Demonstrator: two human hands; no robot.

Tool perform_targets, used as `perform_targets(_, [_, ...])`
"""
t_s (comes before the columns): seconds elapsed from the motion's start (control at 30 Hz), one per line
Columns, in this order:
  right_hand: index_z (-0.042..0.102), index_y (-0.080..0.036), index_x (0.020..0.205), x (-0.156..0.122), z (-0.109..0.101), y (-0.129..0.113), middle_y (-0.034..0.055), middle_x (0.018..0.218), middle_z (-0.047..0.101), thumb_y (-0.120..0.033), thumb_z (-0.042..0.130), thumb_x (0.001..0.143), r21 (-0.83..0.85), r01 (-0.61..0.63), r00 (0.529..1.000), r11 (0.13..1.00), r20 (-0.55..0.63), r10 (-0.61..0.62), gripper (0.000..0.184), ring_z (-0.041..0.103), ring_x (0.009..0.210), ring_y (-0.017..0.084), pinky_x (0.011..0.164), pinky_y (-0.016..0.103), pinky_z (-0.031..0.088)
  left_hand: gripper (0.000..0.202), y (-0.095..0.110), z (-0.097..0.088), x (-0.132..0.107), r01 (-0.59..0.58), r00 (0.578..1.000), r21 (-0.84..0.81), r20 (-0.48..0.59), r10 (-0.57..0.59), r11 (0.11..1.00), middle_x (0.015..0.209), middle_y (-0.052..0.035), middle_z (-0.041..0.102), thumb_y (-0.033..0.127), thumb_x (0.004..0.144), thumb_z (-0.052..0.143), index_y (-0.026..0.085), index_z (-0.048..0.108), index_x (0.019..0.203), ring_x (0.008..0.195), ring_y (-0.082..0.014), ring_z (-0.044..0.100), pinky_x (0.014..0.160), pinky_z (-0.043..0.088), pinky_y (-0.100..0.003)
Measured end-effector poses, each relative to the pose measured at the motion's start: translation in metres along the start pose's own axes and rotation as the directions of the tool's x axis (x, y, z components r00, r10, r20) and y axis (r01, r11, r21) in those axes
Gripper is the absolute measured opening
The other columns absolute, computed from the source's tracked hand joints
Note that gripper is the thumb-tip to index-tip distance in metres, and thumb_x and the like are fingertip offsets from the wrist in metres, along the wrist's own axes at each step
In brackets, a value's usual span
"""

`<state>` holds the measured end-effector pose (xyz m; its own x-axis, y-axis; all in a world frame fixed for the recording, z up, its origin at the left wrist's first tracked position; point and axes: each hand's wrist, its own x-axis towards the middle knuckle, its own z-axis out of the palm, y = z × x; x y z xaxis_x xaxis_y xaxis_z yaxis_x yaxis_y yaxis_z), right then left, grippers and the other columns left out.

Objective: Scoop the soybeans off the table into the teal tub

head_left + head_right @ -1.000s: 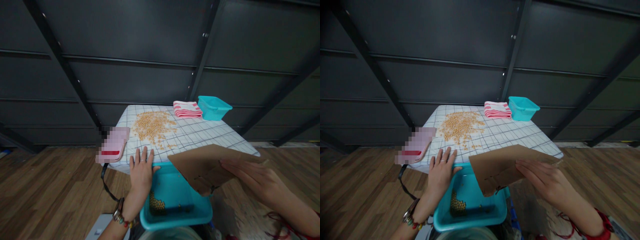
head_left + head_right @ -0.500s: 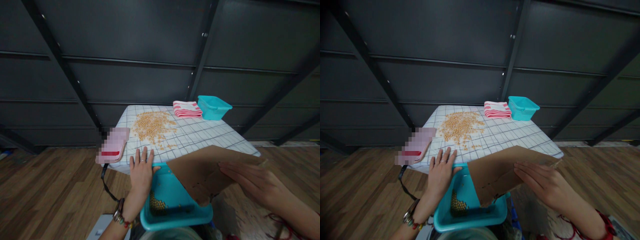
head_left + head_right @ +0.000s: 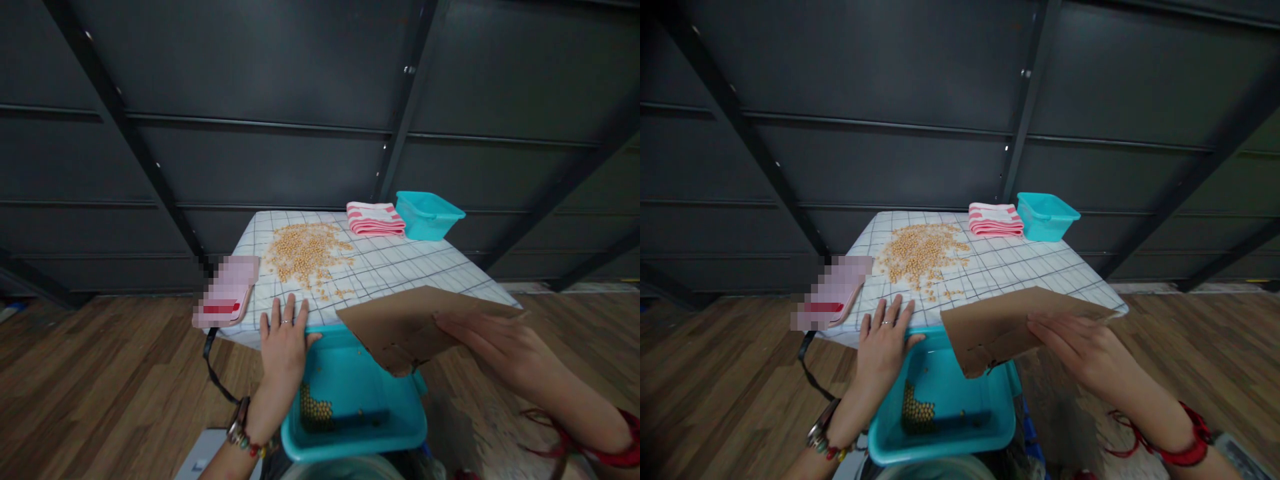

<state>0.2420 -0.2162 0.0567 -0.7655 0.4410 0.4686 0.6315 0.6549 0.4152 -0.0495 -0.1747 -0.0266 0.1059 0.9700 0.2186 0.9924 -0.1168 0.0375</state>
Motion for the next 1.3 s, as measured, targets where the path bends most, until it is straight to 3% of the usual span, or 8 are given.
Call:
perform_targets(0.23, [0.057,-0.013,0.103,-0.002,0.0,-0.005,0.0094,0.09,0.069,-0.004,0.033,0.087,0.036,0.009,1.0,0.999,0.001,-0.009,0.03,0.065,0.08,0.016,0.067,0.024,0.054,0.055,0.002,0.0,0.001,0.003,1.0,-0.005,-0.026,-0.003,1.0,0.135,-0.0127,0.045,0.038,0.075,0.057,0.024,0.045,0.127,0.126,-0.0344,0.037,0.098,0.036,-0.058])
perform_targets(0.37, [0.054,-0.015,0.11,-0.001,0.01,-0.001,0.0081,0.091,0.069,-0.005,0.033,0.087,-0.017,0.023,1.0,1.0,0.011,-0.022,0.033,0.065,0.082,0.016,0.069,0.026,0.054,0.055,0.002,0.001,0.0,0.008,1.0,0.0,-0.005,-0.008,1.0,0.136,-0.0123,0.044,0.041,0.076,0.055,0.024,0.045,0.127,0.126,-0.0345,0.037,0.098,0.035,-0.057])
perform_targets(0.53, [0.055,-0.013,0.105,0.002,0.022,0.007,0.0084,0.089,0.069,-0.004,0.034,0.087,-0.057,0.01,1.0,0.998,-0.01,-0.011,0.029,0.065,0.078,0.016,0.065,0.025,0.053,0.054,0.002,0.001,-0.002,0.011,1.0,0.018,-0.01,-0.011,1.0,0.137,-0.0106,0.043,0.04,0.076,0.054,0.025,0.044,0.127,0.127,-0.0341,0.036,0.099,0.035,-0.056])
perform_targets(0.83, [0.051,-0.014,0.112,-0.001,0.007,0.003,0.0085,0.09,0.069,-0.006,0.033,0.088,-0.018,0.021,1.0,1.0,0.004,-0.021,0.031,0.065,0.081,0.016,0.069,0.025,0.052,0.052,0.0,0.004,-0.001,0.001,0.999,-0.017,-0.032,-0.001,1.0,0.136,-0.0123,0.045,0.039,0.076,0.055,0.025,0.047,0.126,0.126,-0.0347,0.038,0.097,0.036,-0.057])
perform_targets(1.3, [0.06,-0.013,0.098,0.012,0.056,0.026,0.0102,0.092,0.069,0.003,0.034,0.078,-0.059,-0.037,0.999,0.998,0.037,0.04,0.036,0.065,0.082,0.017,0.071,0.027,0.052,0.055,0.003,0.002,0.001,0.023,0.999,0.032,0.029,-0.024,0.999,0.139,-0.01,0.041,0.041,0.077,0.054,0.025,0.043,0.128,0.128,-0.0339,0.034,0.101,0.033,-0.055])
